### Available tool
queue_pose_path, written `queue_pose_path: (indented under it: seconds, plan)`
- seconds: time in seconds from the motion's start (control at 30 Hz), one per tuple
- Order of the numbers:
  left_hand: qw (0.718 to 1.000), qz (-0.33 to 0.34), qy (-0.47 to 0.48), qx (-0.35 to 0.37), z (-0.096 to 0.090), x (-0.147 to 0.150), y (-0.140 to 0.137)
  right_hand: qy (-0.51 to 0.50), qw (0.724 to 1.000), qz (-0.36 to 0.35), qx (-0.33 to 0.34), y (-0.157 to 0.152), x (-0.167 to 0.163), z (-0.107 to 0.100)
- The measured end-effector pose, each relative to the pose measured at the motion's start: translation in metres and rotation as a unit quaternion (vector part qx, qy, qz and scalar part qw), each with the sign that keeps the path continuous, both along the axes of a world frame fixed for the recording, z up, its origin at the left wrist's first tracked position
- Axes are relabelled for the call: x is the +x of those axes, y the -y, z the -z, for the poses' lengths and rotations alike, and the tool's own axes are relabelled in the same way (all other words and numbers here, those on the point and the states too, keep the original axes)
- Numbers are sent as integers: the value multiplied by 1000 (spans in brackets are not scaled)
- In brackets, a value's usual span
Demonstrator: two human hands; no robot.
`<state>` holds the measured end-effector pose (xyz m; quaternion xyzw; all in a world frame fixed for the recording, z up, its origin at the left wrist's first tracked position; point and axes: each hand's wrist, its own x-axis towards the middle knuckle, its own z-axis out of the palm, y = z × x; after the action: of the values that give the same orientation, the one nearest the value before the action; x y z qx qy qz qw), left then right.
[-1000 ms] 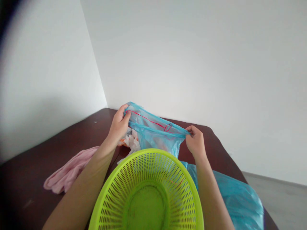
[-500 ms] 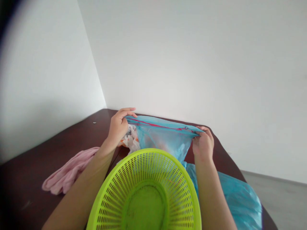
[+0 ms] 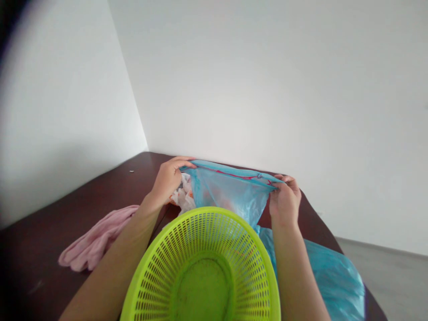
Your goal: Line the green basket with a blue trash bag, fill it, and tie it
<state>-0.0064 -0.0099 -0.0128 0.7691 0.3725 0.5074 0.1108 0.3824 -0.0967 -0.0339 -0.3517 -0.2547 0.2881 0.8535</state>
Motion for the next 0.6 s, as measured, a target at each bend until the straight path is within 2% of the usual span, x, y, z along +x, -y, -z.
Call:
queue_pose_path:
  seconds: [0.2,0.33,0.47,0.6]
  plan:
    - [1000,-21,1,-15,3,0,1,18,999,20,35,3,-2,0]
    - [999,-10,-33,-12,7,-1,-4,133,988,56,60,5,-8,-1]
    - [1000,-21,-17,-3,10,-3,-10,302,950,64,45,12,-10,-5]
    - [1000,-12,18,14,8,-3,-11,456,889,49,1,21,-7,-12]
